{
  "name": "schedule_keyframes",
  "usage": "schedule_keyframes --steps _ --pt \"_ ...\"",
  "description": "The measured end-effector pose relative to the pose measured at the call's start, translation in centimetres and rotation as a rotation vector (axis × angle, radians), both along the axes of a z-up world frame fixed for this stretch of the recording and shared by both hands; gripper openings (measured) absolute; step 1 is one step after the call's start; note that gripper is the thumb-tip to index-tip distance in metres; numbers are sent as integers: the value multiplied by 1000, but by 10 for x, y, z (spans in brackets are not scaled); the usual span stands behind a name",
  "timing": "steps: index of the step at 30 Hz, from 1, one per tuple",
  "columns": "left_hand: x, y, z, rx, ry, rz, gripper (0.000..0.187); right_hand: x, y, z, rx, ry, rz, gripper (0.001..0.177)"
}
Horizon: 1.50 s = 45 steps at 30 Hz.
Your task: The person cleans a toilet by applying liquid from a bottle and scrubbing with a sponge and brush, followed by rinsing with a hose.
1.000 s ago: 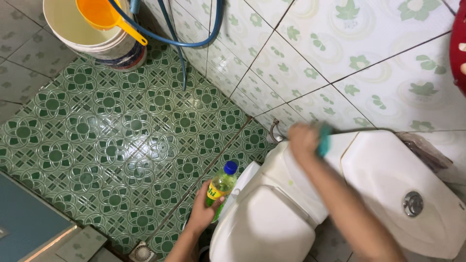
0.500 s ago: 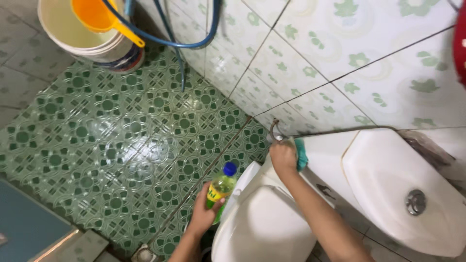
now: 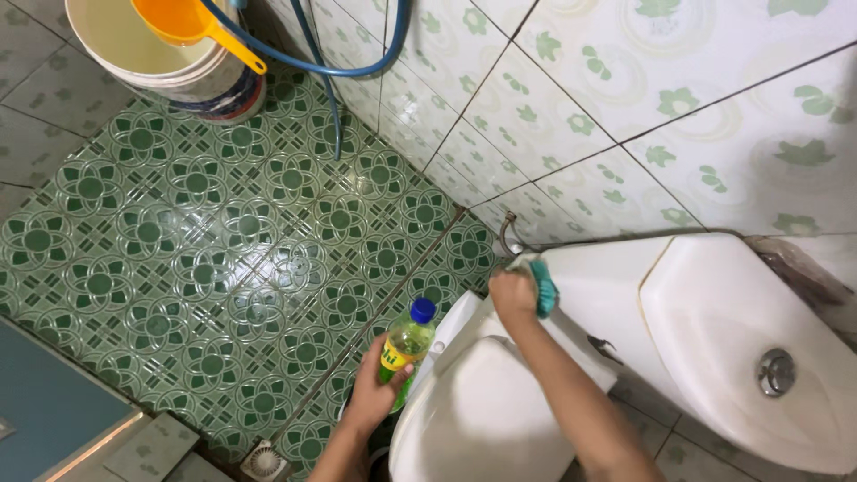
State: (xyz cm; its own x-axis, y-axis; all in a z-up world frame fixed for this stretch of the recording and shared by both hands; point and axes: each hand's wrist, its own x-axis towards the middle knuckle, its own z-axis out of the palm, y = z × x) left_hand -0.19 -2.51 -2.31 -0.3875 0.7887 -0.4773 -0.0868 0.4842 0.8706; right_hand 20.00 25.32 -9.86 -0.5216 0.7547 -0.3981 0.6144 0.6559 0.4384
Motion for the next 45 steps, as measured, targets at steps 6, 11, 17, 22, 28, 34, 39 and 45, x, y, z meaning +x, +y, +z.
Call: schedule_keyframes --steps 6,11,17,22,28,34,39,45 --pt "3 3 9 23 -59 22 62 0 73 66 376 35 -117 15" --pt "2 4 9 37 -35 -2 62 6 109 58 155 125 -299 22" --pt "0 2 -5 -30 -9 29 67 -13 34 4 -77 20 -217 20" --pt "-9 -2 -6 66 -10 29 63 -9 65 87 99 61 -209 21" --pt "-11 -8 -6 2 66 22 67 -7 78 146 147 74 -253 22" --pt "-11 -14 -20 41 29 37 66 -3 68 11 233 54 -107 18" --pt "-12 -29 -23 38 109 -1 65 25 -2 -41 344 219 187 28" --pt "-2 -29 -23 -25 74 -1 67 95 -101 -56 126 329 -15 37"
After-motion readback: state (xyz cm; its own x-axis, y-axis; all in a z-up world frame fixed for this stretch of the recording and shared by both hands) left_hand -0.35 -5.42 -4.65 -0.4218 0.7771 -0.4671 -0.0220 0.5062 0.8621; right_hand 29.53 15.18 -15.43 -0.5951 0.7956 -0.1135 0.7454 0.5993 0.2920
